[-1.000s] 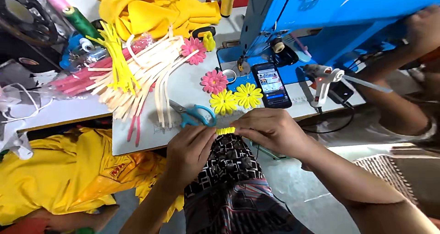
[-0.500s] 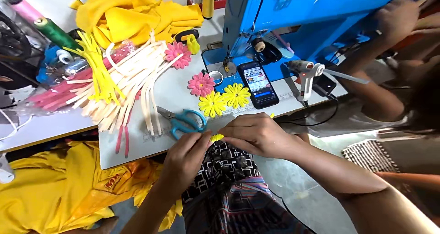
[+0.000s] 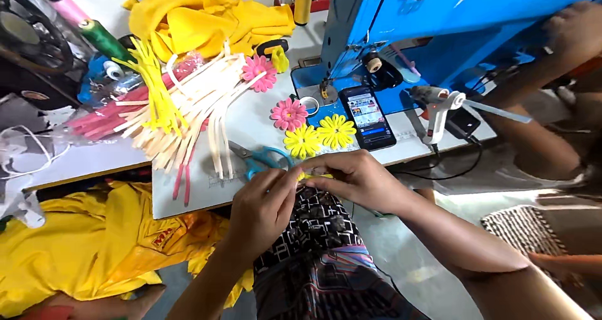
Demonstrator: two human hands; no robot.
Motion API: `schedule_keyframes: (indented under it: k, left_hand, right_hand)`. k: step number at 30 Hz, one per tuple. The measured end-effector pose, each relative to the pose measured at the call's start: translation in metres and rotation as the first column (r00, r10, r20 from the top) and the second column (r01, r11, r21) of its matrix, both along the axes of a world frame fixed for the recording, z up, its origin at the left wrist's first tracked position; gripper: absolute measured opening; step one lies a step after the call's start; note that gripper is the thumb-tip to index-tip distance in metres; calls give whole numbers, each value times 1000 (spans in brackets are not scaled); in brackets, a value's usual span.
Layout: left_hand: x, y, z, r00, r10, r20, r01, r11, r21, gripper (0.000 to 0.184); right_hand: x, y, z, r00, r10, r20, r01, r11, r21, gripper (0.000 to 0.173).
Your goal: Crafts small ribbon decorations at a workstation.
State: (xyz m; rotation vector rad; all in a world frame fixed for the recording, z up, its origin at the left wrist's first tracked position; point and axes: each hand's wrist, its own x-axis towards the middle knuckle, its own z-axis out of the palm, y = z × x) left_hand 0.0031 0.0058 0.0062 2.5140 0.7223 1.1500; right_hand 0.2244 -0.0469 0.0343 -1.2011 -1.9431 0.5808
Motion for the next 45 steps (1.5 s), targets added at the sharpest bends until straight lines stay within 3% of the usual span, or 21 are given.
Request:
schedule_keyframes:
  k: [6, 12, 16, 20, 23, 27, 30, 33, 36, 40, 42, 45]
  left_hand:
    - [-1, 4, 3, 998, 37, 47, -34, 997, -71, 23]
    - [-1, 5, -3, 999, 32, -39, -31, 999, 45, 21]
    - [-2, 2, -6, 997, -63, 54, 61, 997, 39, 18]
    - [-9, 3, -4, 985, -34, 170, 32, 999, 13, 18]
    - [-11, 4, -7, 990, 47, 133, -51, 998, 29, 18]
    - [-11, 3, -8, 995, 73, 66, -79, 994, 81, 18]
    - [-7, -2, -6, 994, 19, 103, -30, 994, 106, 18]
    - [-8, -1, -2, 988, 27, 154, -45, 992, 118, 18]
    - [-14, 3, -5, 988, 91, 127, -110, 983, 146, 18]
    - [-17, -1, -11, 993, 64, 101, -82, 980, 183, 18]
    - [-14, -3, -10, 992, 15, 125, -37, 983, 179, 19]
    - [-14, -4, -6, 986, 19, 164, -47, 985, 167, 17]
  right_hand:
    - [-2, -6, -10, 992, -108, 62, 106, 994, 40, 17]
    - [-9, -19, 10, 944, -25, 330, -67, 962, 266, 26]
    - [11, 6, 31, 974, 20, 226, -71, 973, 219, 20]
    - [10, 22, 4, 995, 89, -35, -90, 996, -22, 14]
    - [-8, 1, -15, 990, 128, 53, -127, 992, -19, 24]
    - [-12, -18, 19, 958, 128, 256, -172, 973, 157, 28]
    - [3, -1, 41, 979, 66, 194, -104, 975, 196, 22]
    - [7, 16, 19, 997, 34, 70, -40, 996, 75, 16]
    - [-8, -4, -4, 979, 139, 151, -141, 990, 1, 26]
    - [-11, -21, 29, 951, 145, 272, -188, 972, 139, 28]
    - [1, -6, 41, 964, 89, 250, -140, 971, 196, 24]
    - [7, 12, 21, 984, 97, 151, -114, 988, 108, 20]
